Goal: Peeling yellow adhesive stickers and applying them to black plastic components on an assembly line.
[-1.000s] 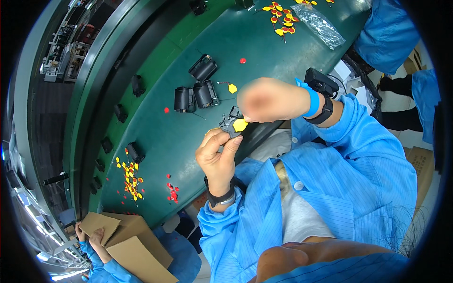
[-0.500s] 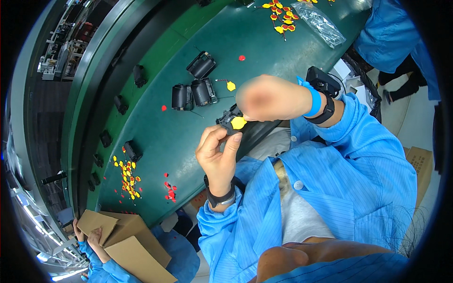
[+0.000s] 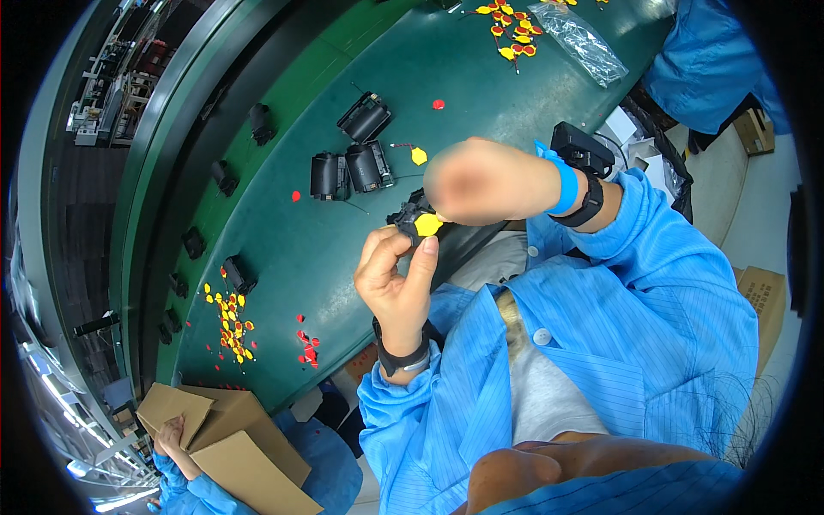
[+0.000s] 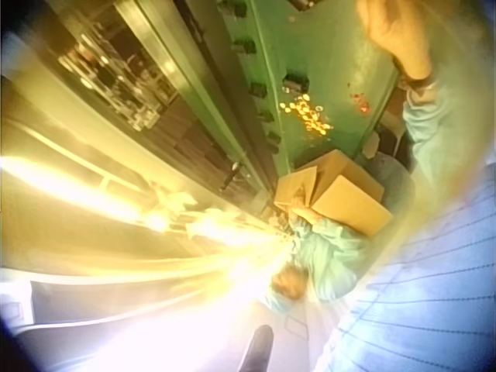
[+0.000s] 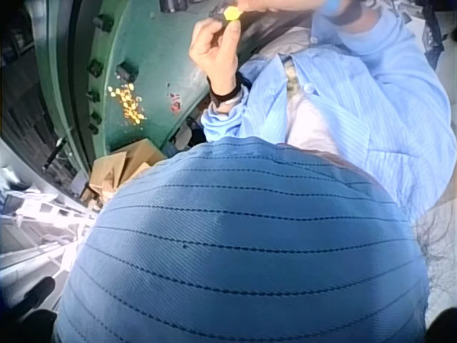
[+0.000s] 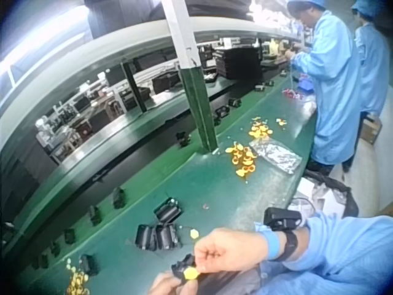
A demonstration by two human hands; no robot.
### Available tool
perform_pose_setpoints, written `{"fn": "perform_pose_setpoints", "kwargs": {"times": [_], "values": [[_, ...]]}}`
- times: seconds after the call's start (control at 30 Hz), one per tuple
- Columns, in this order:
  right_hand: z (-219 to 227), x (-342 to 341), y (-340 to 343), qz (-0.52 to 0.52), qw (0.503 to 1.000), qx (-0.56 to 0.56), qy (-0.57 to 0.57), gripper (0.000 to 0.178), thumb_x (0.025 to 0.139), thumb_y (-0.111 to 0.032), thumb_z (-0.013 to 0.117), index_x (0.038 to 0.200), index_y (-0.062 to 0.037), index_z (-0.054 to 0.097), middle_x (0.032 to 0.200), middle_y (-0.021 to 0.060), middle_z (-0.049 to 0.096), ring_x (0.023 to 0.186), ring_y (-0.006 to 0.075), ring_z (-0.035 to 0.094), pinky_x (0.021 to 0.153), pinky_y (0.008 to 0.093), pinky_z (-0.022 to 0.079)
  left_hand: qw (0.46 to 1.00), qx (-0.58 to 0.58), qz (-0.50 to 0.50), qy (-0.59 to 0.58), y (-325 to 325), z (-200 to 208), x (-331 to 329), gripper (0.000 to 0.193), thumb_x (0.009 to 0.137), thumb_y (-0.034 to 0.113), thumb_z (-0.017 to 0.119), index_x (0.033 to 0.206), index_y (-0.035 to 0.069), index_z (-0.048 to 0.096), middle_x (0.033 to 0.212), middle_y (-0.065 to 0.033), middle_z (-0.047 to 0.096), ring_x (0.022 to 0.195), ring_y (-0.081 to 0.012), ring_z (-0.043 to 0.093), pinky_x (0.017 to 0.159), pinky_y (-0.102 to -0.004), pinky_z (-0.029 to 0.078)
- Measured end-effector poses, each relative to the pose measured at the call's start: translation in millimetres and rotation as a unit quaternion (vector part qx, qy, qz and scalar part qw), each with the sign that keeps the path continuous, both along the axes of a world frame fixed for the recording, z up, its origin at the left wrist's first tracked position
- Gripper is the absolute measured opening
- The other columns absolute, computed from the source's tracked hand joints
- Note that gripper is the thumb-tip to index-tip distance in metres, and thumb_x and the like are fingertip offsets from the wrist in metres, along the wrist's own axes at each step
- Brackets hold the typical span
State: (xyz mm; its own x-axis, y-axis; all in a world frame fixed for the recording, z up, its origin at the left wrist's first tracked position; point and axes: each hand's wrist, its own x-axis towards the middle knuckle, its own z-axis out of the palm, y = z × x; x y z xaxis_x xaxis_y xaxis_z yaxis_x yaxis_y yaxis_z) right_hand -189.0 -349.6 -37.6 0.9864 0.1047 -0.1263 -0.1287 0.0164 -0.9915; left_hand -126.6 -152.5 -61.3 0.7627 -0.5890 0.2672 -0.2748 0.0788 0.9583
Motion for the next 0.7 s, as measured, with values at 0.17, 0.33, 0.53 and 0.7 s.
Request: {"fn": "perform_pose_setpoints", "kwargs": {"times": [0.17,0.33,0.53,0.7], "values": [[-3,1,0,-0.003,0.999,-0.023,-0.039,0.012,0.086,-0.009,0.065,0.083,0.0006,0.059,0.069,-0.0017,0.058,0.061,0.0023,0.049,0.052,0.0188,0.039,0.999,0.008,0.009,0.043,1,2,0,0.013,0.072,-0.005,0.072,0.08,-0.005,0.061,0.082,-0.0071,0.056,0.073,-0.0127,0.051,0.066,-0.0237,0.042],[3,3,3,-0.009,0.999,-0.037,-0.017,0.012,0.086,-0.009,0.065,0.081,0.0007,0.059,0.068,-0.0017,0.058,0.062,0.0022,0.05,0.053,0.0188,0.039,1.0,0.009,0.006,0.009,2,-1,2,0.016,0.073,-0.004,0.071,0.076,-0.004,0.056,0.08,-0.0038,0.05,0.07,-0.0099,0.045,0.063,-0.0213,0.036],[-7,5,8,-0.014,1.0,-0.014,-0.019,0.015,0.085,-0.01,0.067,0.09,0.0012,0.058,0.073,-0.0004,0.058,0.063,0.002,0.05,0.053,0.0184,0.04,1.0,-0.017,0.02,0.008,1,-1,2,0.017,0.073,-0.005,0.07,0.073,-0.002,0.053,0.079,-0.0015,0.046,0.071,-0.0084,0.04,0.062,-0.0202,0.033],[2,8,16,-0.076,0.997,0.017,-0.024,0.027,0.084,-0.012,0.068,0.103,0.002,0.055,0.082,0.0018,0.058,0.064,0.0016,0.05,0.054,0.0177,0.04,1.0,-0.014,0.005,-0.002,5,-9,3,0.01,0.073,-0.006,0.068,0.079,-0.004,0.06,0.087,-0.0054,0.056,0.077,-0.0099,0.049,0.068,-0.0212,0.038]]}}
